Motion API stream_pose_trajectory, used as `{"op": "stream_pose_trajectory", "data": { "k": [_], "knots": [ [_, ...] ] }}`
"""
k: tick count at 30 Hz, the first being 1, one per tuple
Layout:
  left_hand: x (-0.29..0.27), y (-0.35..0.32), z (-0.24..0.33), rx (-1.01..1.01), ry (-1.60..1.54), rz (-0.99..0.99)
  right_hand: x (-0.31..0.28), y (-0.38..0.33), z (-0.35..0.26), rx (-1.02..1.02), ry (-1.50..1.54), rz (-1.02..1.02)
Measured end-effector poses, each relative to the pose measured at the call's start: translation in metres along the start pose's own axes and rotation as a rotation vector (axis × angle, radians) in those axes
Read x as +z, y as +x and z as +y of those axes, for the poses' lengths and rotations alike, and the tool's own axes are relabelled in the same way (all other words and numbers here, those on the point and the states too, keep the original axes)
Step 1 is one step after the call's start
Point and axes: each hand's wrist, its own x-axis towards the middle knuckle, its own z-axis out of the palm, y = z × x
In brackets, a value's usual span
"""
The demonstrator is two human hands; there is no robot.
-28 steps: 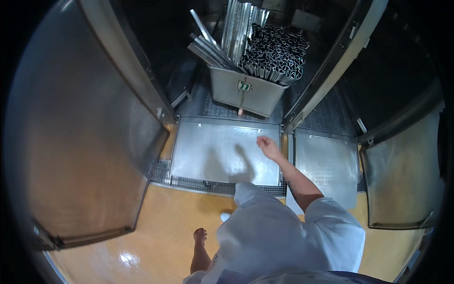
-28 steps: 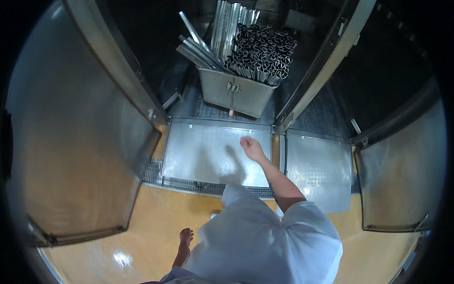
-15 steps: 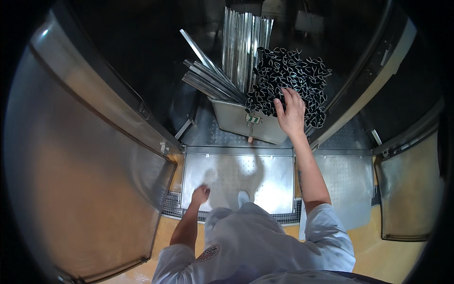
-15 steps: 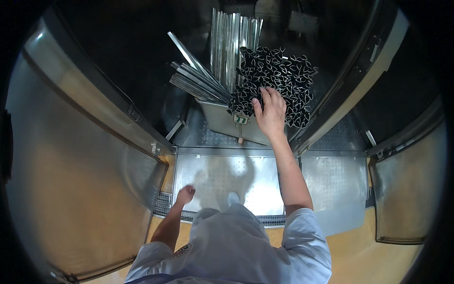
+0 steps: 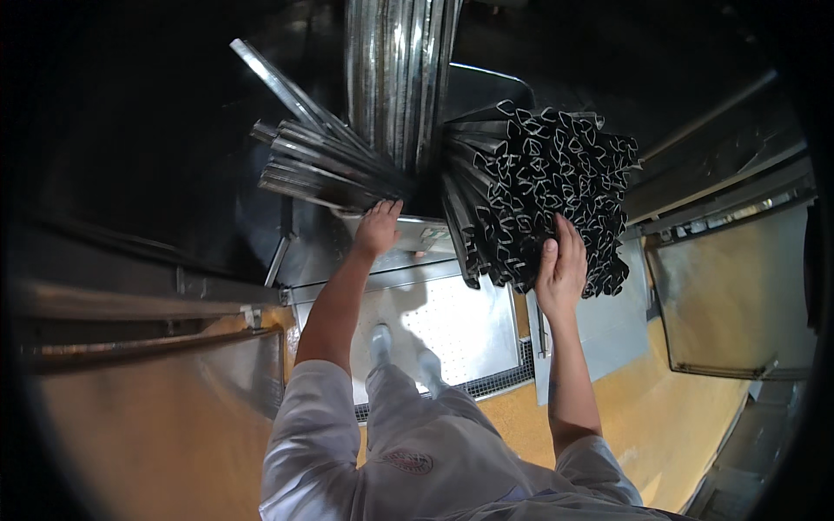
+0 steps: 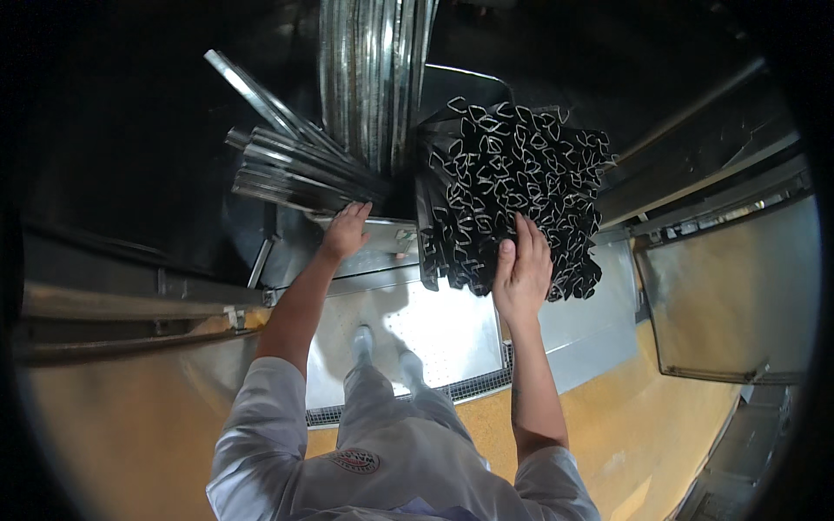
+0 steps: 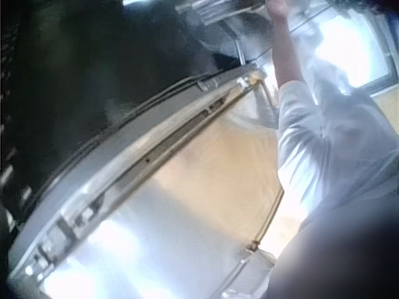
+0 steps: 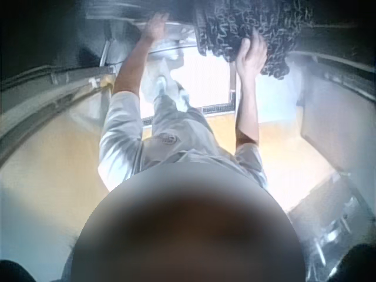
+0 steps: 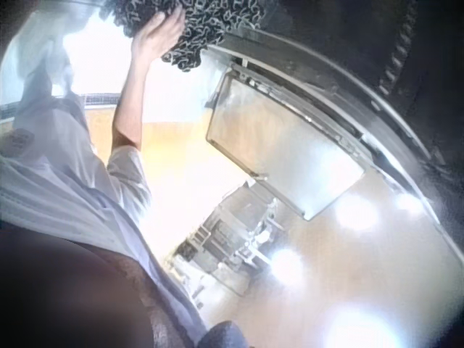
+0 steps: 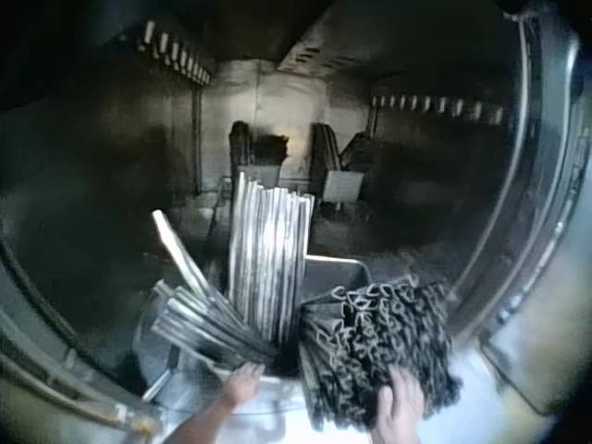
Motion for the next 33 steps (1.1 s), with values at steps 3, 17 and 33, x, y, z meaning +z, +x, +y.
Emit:
{"op": "stream_pose_trajectory", "data": {
  "k": [3,17,33],
  "knots": [
    [0.016,0.028,-0.028,0.031,0.009,-0.383,0.01,0.005,-0.006,0.069,-0.116,-0.018],
    [0.062,0.038,-0.043,-0.063,0.108,-0.336,0.027,0.002,-0.019,0.169,-0.188,0.024],
    [0.105,-0.007,-0.008,-0.209,0.032,-0.277,0.038,0.006,0.033,0.114,-0.117,-0.092]
  ]
}}
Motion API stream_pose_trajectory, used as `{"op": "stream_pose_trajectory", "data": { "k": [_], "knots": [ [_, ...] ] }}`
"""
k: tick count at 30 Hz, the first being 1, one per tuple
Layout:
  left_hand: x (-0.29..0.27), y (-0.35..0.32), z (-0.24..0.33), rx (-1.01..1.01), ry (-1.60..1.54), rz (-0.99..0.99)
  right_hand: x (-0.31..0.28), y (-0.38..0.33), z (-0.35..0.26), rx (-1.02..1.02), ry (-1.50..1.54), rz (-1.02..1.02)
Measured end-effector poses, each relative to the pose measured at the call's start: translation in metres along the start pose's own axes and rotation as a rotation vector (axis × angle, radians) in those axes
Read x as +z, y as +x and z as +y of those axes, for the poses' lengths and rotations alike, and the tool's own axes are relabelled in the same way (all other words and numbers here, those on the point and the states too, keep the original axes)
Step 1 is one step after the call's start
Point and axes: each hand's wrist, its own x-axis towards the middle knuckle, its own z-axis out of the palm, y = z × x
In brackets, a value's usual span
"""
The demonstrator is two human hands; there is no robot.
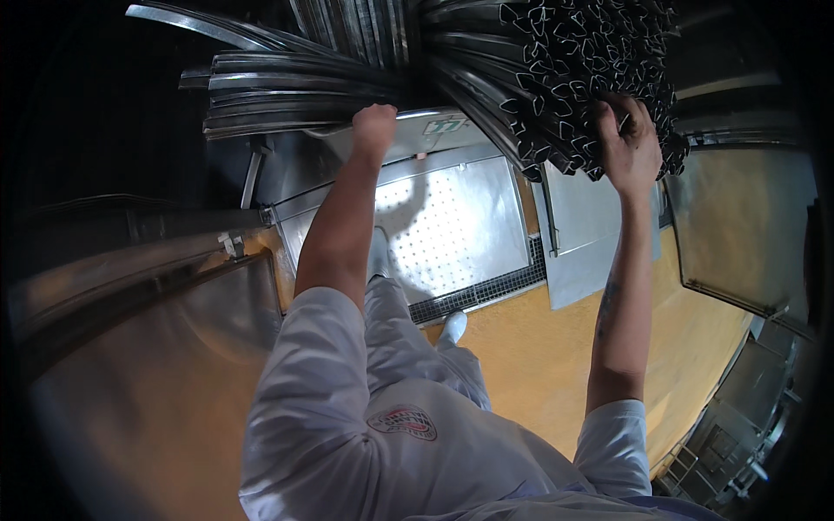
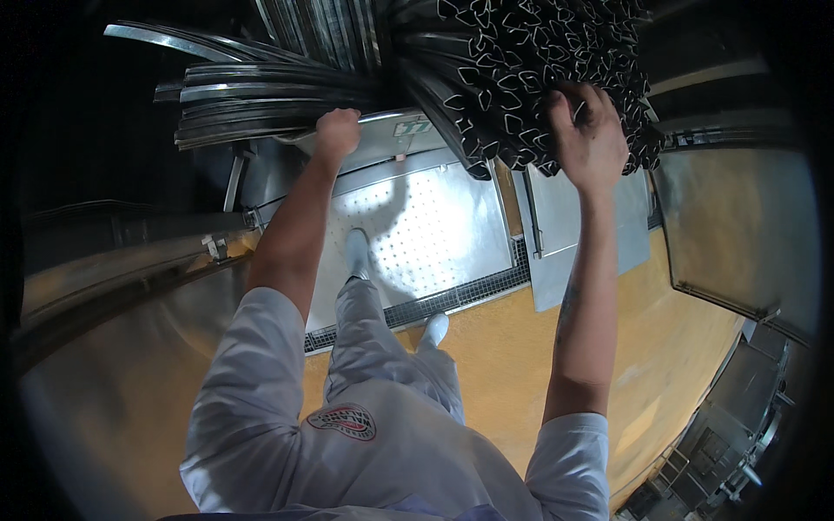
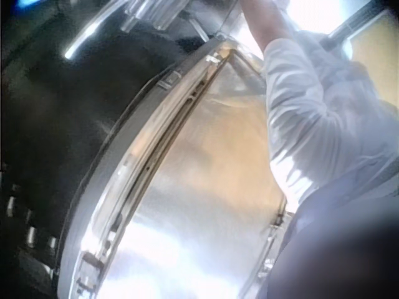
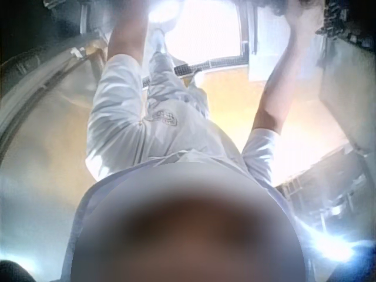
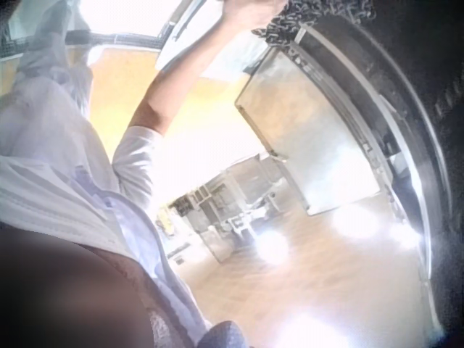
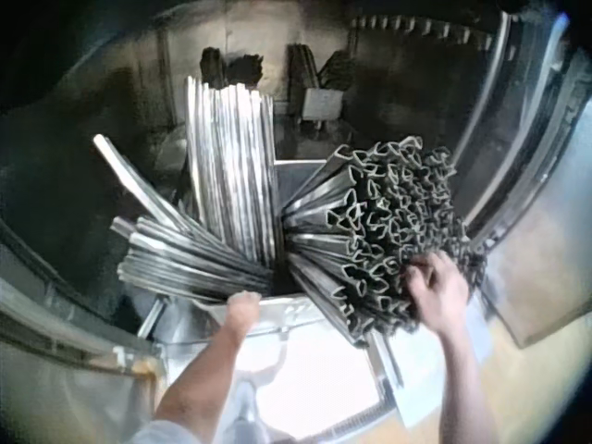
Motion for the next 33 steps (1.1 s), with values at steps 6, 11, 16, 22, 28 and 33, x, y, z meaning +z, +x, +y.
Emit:
{"op": "stream_pose_trajectory", "data": {
  "k": [6,11,16,22,28,33],
  "knots": [
    [0.01,-0.028,0.02,-0.107,-0.01,0.055,0.012,0.012,0.02,-0.065,0.013,-0.04],
    [0.032,-0.037,0.029,-0.132,-0.042,0.043,0.018,0.014,0.031,-0.122,0.021,-0.059],
    [0.037,-0.044,0.031,-0.069,-0.04,0.025,0.017,0.013,0.033,-0.104,0.021,-0.061],
    [0.027,-0.031,0.042,0.022,-0.127,-0.045,0.014,0.016,0.038,-0.114,0.003,-0.037],
    [0.012,-0.025,0.045,0.089,-0.142,-0.076,0.02,0.02,0.044,-0.068,0.025,-0.036],
    [0.016,-0.023,0.031,0.154,-0.123,-0.045,0.028,0.027,0.058,-0.016,0.013,-0.031]
  ]
}}
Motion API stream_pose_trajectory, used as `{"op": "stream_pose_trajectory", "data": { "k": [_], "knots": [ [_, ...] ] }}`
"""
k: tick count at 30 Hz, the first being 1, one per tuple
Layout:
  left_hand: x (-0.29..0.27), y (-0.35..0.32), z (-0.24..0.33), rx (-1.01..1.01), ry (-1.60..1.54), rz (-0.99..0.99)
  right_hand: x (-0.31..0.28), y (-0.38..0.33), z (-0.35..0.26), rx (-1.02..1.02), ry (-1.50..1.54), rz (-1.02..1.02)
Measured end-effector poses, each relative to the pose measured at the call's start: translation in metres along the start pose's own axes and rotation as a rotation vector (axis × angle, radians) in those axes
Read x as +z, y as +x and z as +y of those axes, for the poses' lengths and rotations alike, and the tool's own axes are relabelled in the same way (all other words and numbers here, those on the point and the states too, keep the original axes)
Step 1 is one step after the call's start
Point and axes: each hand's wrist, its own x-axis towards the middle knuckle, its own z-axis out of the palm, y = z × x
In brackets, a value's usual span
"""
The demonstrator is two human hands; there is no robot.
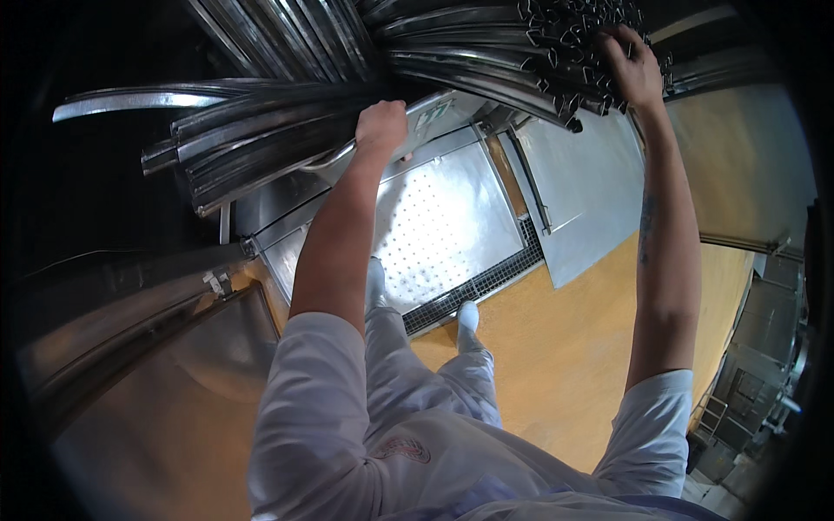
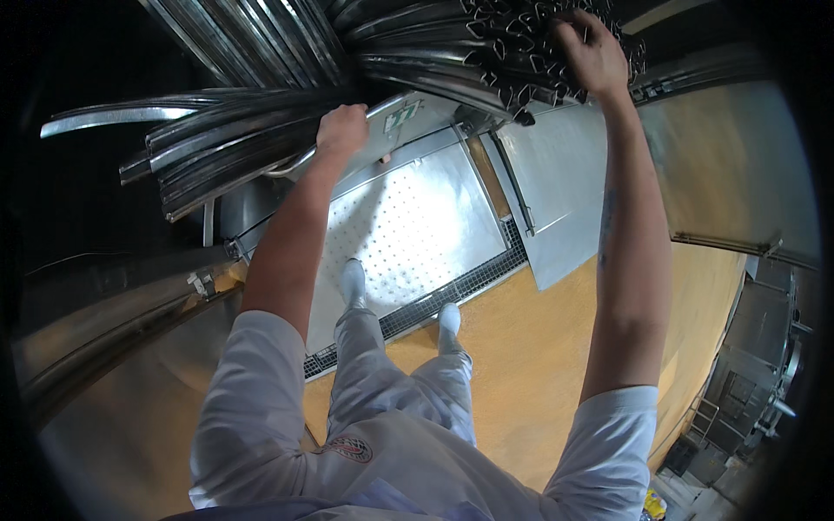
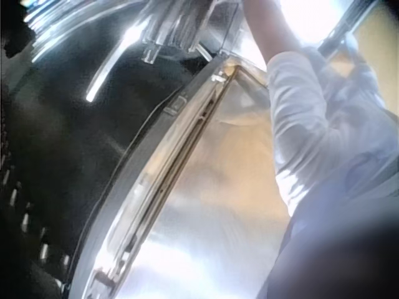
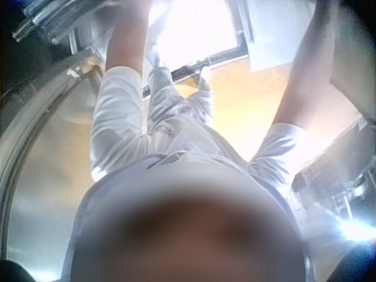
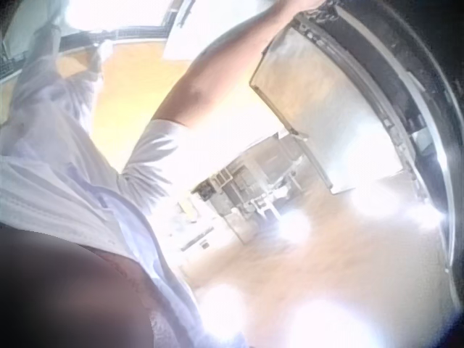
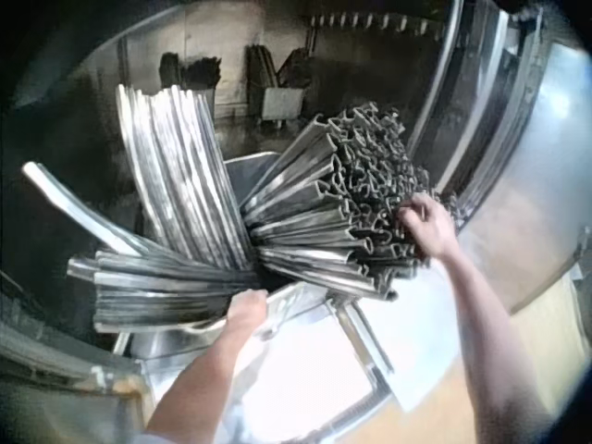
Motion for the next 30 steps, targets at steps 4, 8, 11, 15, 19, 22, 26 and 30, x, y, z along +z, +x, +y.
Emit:
{"op": "stream_pose_trajectory", "data": {
  "k": [4,8,11,15,19,22,26,30],
  "knots": [
    [-0.005,-0.004,0.002,0.059,0.011,-0.014,-0.006,-0.013,0.007,-0.015,0.082,0.015],
    [0.001,-0.02,-0.022,0.08,0.041,-0.027,0.013,-0.045,-0.009,-0.003,0.004,0.097],
    [0.005,-0.031,-0.027,0.112,0.022,-0.018,0.006,-0.079,-0.025,0.04,-0.016,0.111],
    [-0.005,-0.056,-0.016,0.149,0.01,-0.047,-0.021,-0.114,-0.063,0.133,-0.053,0.103],
    [0.009,-0.07,-0.037,0.119,0.073,-0.002,-0.02,-0.143,-0.091,0.112,-0.046,0.17],
    [0.011,-0.077,-0.031,0.088,0.109,0.047,-0.029,-0.149,-0.103,0.135,-0.034,0.151],
    [0.016,-0.081,-0.023,0.082,0.167,0.085,-0.028,-0.159,-0.092,0.085,-0.026,0.199],
    [0.008,-0.079,-0.011,0.035,0.241,0.023,-0.031,-0.158,-0.088,0.076,-0.016,0.175]
  ]
}}
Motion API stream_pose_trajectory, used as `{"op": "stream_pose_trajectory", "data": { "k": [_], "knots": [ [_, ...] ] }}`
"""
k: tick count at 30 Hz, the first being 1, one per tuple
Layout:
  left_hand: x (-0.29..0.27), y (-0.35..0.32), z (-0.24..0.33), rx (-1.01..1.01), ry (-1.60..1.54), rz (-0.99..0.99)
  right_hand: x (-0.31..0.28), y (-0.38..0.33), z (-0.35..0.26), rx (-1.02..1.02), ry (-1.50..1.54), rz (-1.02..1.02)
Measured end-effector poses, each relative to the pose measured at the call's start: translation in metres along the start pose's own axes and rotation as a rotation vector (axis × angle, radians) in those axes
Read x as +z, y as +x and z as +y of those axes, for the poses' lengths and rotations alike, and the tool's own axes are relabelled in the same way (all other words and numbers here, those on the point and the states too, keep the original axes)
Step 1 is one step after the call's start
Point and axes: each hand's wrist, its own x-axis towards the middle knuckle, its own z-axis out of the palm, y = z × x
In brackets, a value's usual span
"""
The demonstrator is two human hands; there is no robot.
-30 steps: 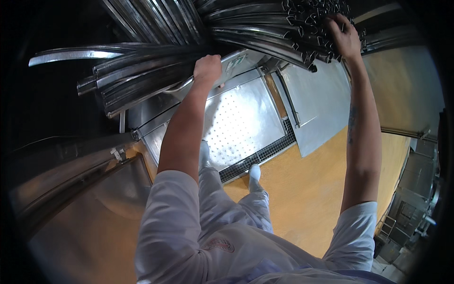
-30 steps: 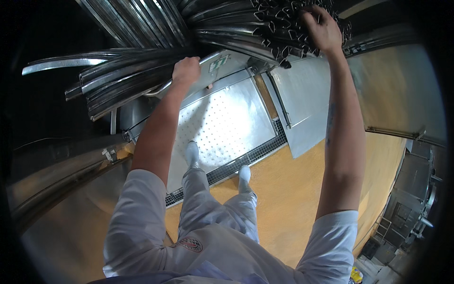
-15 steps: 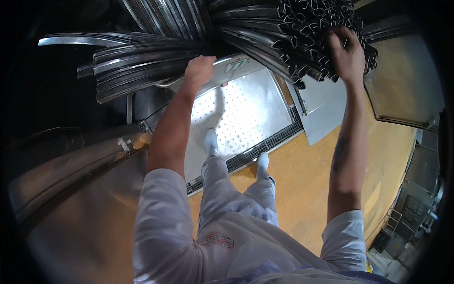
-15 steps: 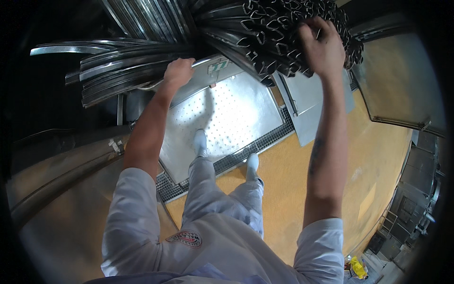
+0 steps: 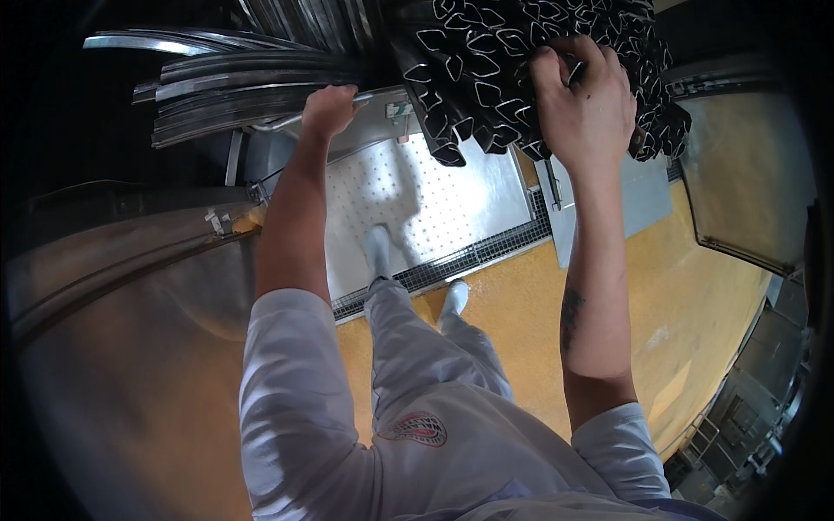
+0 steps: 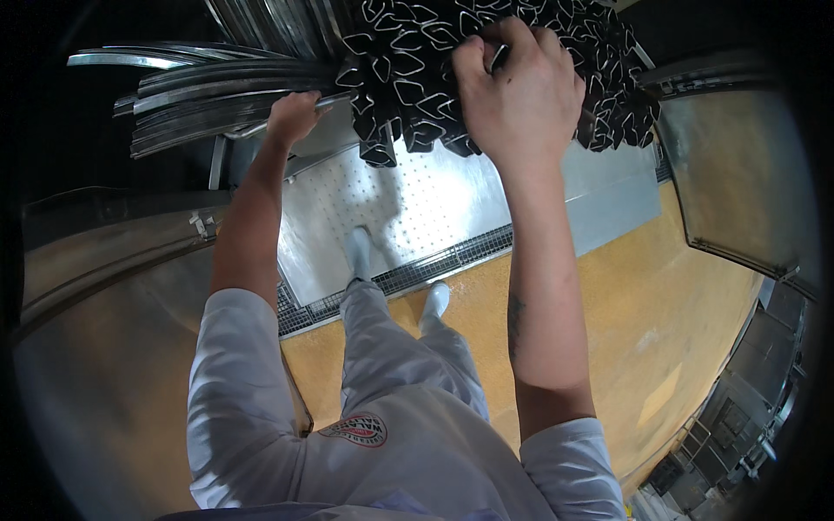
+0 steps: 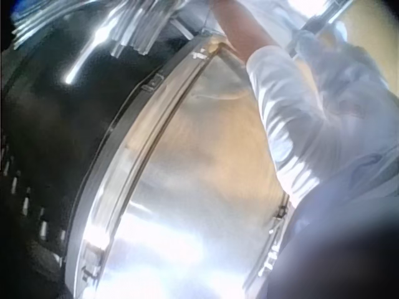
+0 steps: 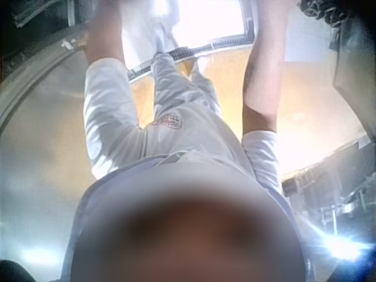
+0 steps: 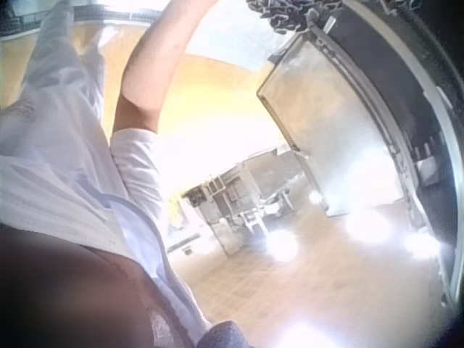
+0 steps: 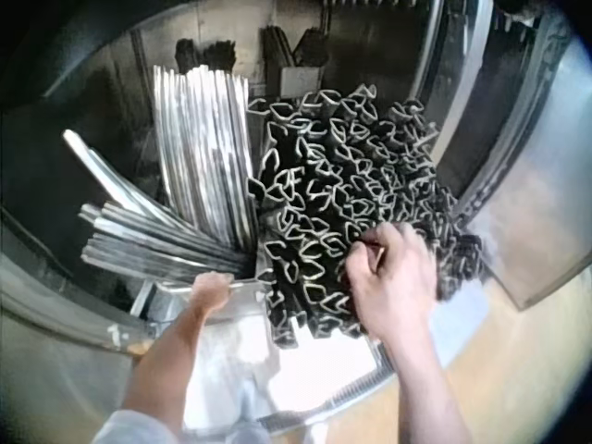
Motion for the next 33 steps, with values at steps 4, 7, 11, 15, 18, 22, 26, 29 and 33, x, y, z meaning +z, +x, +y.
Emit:
{"op": "stream_pose_trajectory", "data": {
  "k": [4,7,11,15,18,22,26,29,33],
  "knots": [
    [-0.008,0.001,0.001,-0.028,0.021,-0.096,0.002,-0.002,0.004,-0.037,-0.047,0.001],
    [-0.012,0.0,0.004,-0.045,-0.01,-0.133,0.001,-0.005,-0.004,-0.014,-0.034,0.005],
    [-0.009,0.001,0.002,-0.088,-0.071,-0.164,-0.005,-0.006,-0.019,0.041,0.048,0.032],
    [0.006,0.001,-0.007,-0.018,-0.041,-0.061,-0.004,-0.009,-0.021,0.091,-0.017,0.044],
    [0.01,0.004,-0.006,-0.003,-0.01,-0.046,-0.006,-0.007,-0.016,0.056,0.0,0.025],
    [0.012,0.006,-0.004,-0.055,-0.009,-0.053,-0.015,-0.007,-0.02,0.096,0.043,-0.045],
    [0.011,0.001,0.004,-0.065,0.012,-0.062,-0.021,-0.008,-0.015,0.096,0.05,-0.044],
    [0.009,-0.002,0.014,-0.057,-0.014,-0.066,-0.021,-0.005,0.002,0.08,0.023,-0.008],
    [0.007,-0.011,0.042,-0.074,-0.023,-0.096,-0.031,-0.007,0.023,0.051,0.006,0.005]
  ]
}}
